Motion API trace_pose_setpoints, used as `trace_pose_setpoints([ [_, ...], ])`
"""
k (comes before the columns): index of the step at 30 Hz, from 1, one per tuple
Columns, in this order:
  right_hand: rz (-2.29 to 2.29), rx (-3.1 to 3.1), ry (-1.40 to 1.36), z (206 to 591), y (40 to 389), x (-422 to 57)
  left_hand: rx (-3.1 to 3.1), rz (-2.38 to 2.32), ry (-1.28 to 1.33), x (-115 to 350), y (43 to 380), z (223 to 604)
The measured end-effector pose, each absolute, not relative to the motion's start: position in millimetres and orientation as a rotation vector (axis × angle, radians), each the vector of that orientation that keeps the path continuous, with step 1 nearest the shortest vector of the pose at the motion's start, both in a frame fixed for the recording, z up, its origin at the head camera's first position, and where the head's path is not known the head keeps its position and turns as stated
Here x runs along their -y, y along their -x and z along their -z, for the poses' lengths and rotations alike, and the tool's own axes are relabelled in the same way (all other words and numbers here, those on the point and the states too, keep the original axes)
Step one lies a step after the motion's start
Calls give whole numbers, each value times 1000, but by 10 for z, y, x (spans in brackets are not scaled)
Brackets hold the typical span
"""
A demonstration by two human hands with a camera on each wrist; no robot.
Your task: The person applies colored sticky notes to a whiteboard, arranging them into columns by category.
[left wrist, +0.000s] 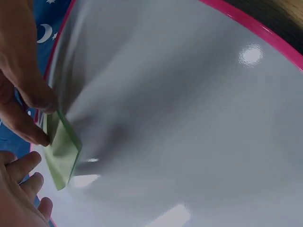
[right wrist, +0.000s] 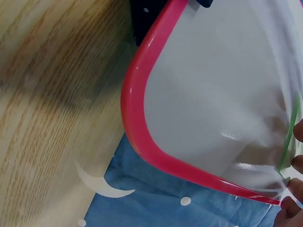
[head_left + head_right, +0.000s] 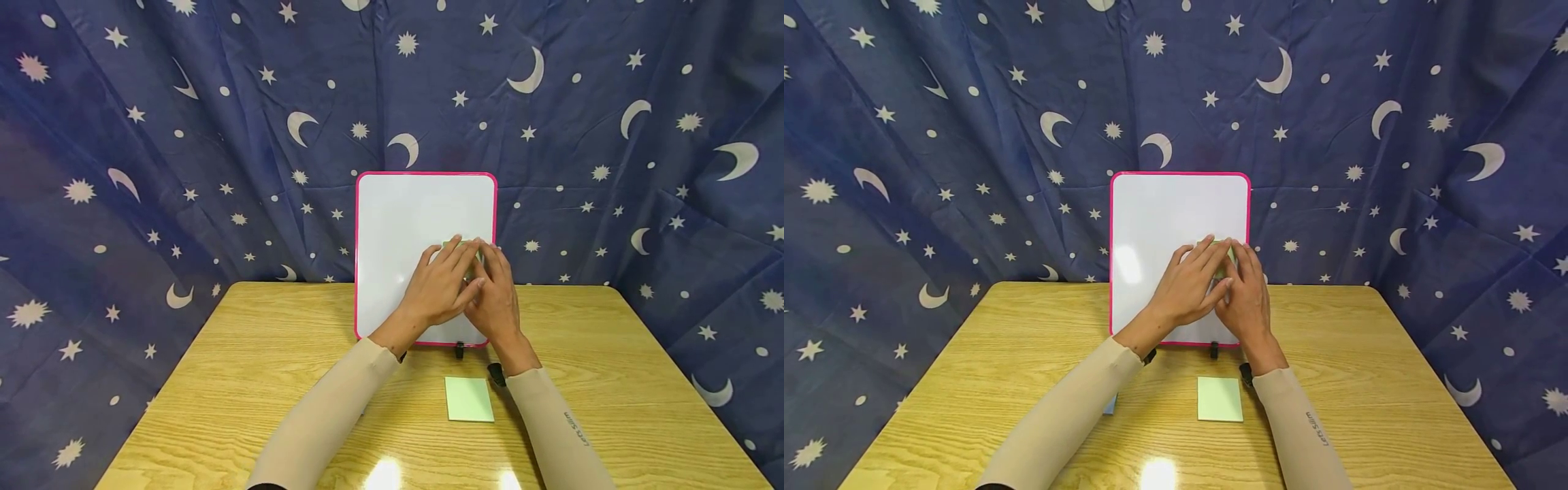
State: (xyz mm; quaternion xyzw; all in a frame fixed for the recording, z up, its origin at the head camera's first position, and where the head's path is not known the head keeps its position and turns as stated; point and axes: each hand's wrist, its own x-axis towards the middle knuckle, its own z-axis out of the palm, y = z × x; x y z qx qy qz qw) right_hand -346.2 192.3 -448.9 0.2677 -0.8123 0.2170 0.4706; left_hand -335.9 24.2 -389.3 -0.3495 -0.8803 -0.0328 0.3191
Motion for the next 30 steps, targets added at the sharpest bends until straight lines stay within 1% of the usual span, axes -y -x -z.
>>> trace_pose_setpoints([
  [11,-530,2009,-637,4522,3445,-1913,2387,70,909,-319,3450,3944],
  [30,-499,2007,-642,4490,3458,-1908,2394,26,865,-300,3450,3984],
])
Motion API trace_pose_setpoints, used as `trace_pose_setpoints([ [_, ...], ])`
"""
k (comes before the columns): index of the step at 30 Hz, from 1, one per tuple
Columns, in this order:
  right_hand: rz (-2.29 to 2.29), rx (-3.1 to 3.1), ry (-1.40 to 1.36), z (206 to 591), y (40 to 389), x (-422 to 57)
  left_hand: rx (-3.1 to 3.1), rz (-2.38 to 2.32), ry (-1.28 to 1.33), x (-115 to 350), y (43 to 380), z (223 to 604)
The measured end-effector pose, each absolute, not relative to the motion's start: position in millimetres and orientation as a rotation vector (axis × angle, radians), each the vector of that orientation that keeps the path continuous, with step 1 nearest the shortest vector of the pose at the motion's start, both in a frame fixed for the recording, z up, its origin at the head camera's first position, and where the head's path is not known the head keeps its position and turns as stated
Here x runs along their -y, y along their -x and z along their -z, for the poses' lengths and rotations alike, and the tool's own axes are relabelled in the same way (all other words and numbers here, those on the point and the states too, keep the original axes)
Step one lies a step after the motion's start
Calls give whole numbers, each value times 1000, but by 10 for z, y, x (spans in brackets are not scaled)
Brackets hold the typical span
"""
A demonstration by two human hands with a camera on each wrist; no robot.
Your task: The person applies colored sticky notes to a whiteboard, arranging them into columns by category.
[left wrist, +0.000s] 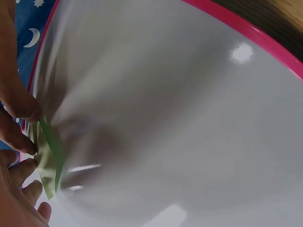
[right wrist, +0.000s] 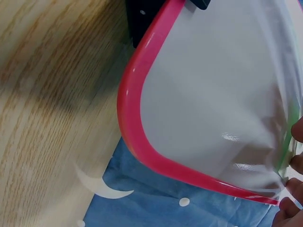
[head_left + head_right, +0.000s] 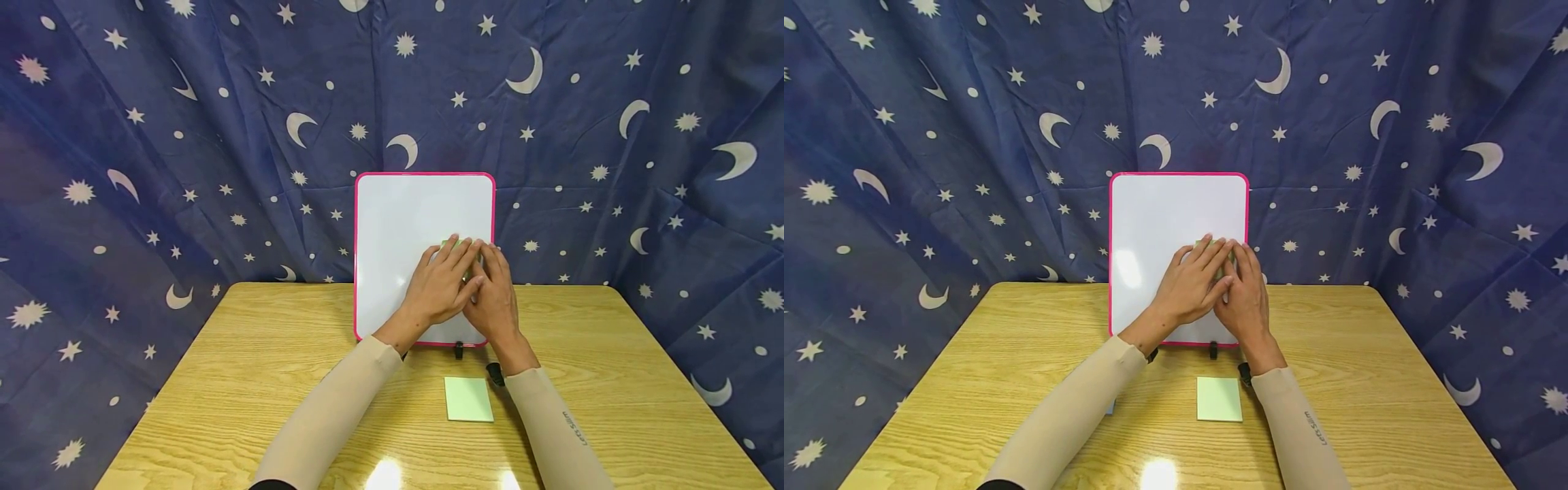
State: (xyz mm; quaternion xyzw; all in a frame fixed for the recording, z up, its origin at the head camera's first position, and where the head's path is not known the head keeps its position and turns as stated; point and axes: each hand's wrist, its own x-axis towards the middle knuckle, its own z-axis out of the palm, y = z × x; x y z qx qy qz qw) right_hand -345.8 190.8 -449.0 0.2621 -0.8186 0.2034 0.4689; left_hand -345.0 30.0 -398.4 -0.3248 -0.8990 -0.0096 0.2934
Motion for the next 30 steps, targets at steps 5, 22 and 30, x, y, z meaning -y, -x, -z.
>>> trace_pose_setpoints([
  [5,-501,2010,-638,4490,3454,-1912,2387,9,850,-256,3451,4012],
  [22,-488,1991,-620,4486,3456,-1908,2405,-34,802,-68,3446,4040],
  [30,-505,2029,-589,4459,3433,-1906,2418,-41,772,14,3447,4055],
])
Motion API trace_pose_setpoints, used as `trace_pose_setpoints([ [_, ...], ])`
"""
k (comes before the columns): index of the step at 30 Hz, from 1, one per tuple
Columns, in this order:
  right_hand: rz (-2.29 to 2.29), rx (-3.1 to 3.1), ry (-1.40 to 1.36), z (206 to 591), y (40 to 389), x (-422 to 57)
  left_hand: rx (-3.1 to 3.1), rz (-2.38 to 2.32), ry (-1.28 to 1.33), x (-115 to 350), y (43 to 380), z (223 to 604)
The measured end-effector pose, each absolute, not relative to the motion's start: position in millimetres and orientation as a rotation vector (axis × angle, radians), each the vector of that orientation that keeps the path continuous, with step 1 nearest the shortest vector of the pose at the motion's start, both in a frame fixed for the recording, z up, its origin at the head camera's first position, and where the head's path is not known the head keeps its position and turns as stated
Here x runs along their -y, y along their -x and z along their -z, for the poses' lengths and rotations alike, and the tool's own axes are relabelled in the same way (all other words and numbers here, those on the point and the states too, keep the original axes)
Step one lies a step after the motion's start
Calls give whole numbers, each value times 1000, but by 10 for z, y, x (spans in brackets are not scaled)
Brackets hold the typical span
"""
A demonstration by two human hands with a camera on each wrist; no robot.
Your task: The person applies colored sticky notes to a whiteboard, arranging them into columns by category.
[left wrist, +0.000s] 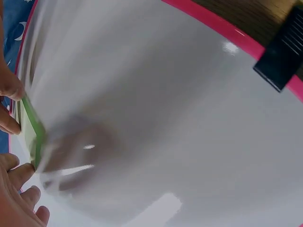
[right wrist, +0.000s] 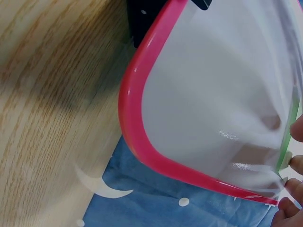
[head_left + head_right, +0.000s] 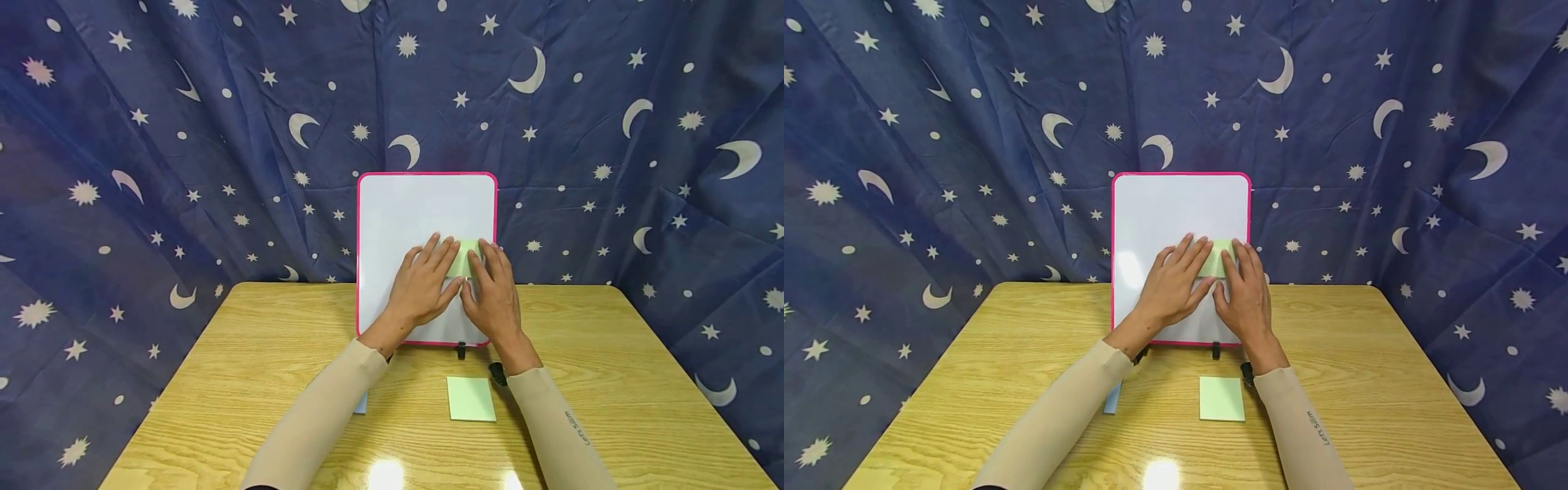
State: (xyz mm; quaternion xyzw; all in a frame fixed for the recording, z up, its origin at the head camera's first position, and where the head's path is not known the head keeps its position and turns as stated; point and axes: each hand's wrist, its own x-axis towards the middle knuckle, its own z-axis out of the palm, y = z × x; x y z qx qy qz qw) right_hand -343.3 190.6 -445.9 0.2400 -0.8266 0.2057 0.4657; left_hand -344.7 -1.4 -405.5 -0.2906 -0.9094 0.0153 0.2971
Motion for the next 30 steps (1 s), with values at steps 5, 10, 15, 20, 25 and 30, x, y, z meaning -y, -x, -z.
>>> trace_pose_setpoints([
  [5,-506,2050,-581,4447,3428,-1916,2418,-41,758,52,3453,4066],
  [10,-514,2062,-569,4457,3428,-1917,2402,-45,757,76,3455,4105],
  [15,-520,2075,-560,4472,3431,-1921,2406,-57,757,84,3446,4132],
  [20,-517,2096,-554,4479,3432,-1922,2394,-53,770,85,3428,4147],
  [25,-517,2081,-558,4486,3439,-1917,2368,-88,796,74,3401,4174],
  [30,-514,2055,-566,4492,3444,-1903,2339,-105,815,61,3370,4207],
])
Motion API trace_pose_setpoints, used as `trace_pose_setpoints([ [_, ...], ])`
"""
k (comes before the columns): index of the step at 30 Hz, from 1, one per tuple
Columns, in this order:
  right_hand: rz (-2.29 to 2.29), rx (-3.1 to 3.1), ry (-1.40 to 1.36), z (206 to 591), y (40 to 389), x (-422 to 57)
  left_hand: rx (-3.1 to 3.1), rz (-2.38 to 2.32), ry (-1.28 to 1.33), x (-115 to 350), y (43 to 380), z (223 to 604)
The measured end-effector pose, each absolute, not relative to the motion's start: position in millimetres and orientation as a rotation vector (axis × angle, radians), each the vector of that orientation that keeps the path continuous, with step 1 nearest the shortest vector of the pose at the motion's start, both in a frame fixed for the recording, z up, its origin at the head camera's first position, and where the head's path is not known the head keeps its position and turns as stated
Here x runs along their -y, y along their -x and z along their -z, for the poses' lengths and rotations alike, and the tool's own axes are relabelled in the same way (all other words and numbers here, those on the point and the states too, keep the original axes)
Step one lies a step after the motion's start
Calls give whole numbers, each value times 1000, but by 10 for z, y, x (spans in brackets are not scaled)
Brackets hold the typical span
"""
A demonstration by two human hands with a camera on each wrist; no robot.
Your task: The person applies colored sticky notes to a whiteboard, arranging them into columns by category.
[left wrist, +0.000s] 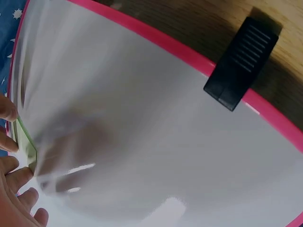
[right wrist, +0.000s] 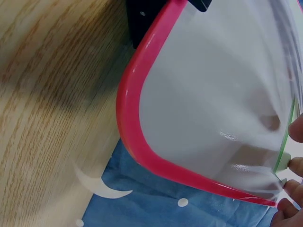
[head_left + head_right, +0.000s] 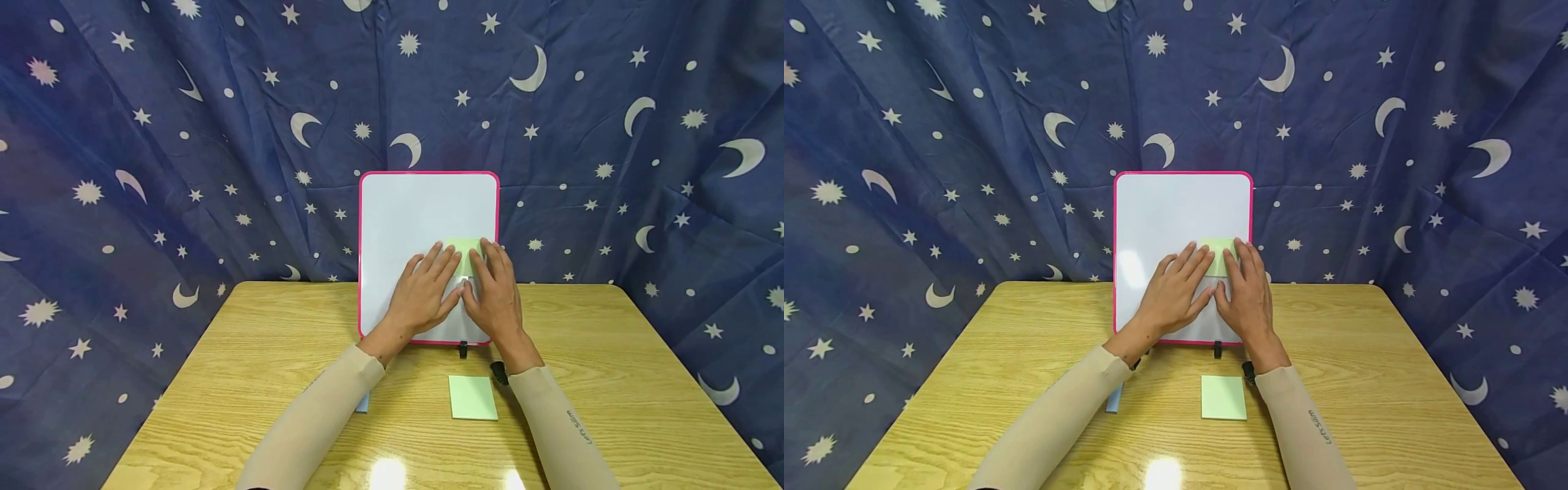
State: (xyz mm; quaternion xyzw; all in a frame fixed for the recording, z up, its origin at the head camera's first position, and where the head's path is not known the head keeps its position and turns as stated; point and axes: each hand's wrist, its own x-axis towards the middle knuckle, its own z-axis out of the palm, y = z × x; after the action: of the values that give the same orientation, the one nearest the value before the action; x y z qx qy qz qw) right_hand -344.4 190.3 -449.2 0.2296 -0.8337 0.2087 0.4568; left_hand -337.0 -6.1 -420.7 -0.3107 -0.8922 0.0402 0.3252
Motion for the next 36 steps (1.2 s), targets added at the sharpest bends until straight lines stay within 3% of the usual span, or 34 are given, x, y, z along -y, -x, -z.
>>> trace_pose_setpoints([
  [18,-463,2060,-590,4494,3408,-1886,2320,-42,834,65,3269,4291],
  [36,-498,2099,-637,4475,3149,-2036,2394,284,900,229,2905,4267],
])
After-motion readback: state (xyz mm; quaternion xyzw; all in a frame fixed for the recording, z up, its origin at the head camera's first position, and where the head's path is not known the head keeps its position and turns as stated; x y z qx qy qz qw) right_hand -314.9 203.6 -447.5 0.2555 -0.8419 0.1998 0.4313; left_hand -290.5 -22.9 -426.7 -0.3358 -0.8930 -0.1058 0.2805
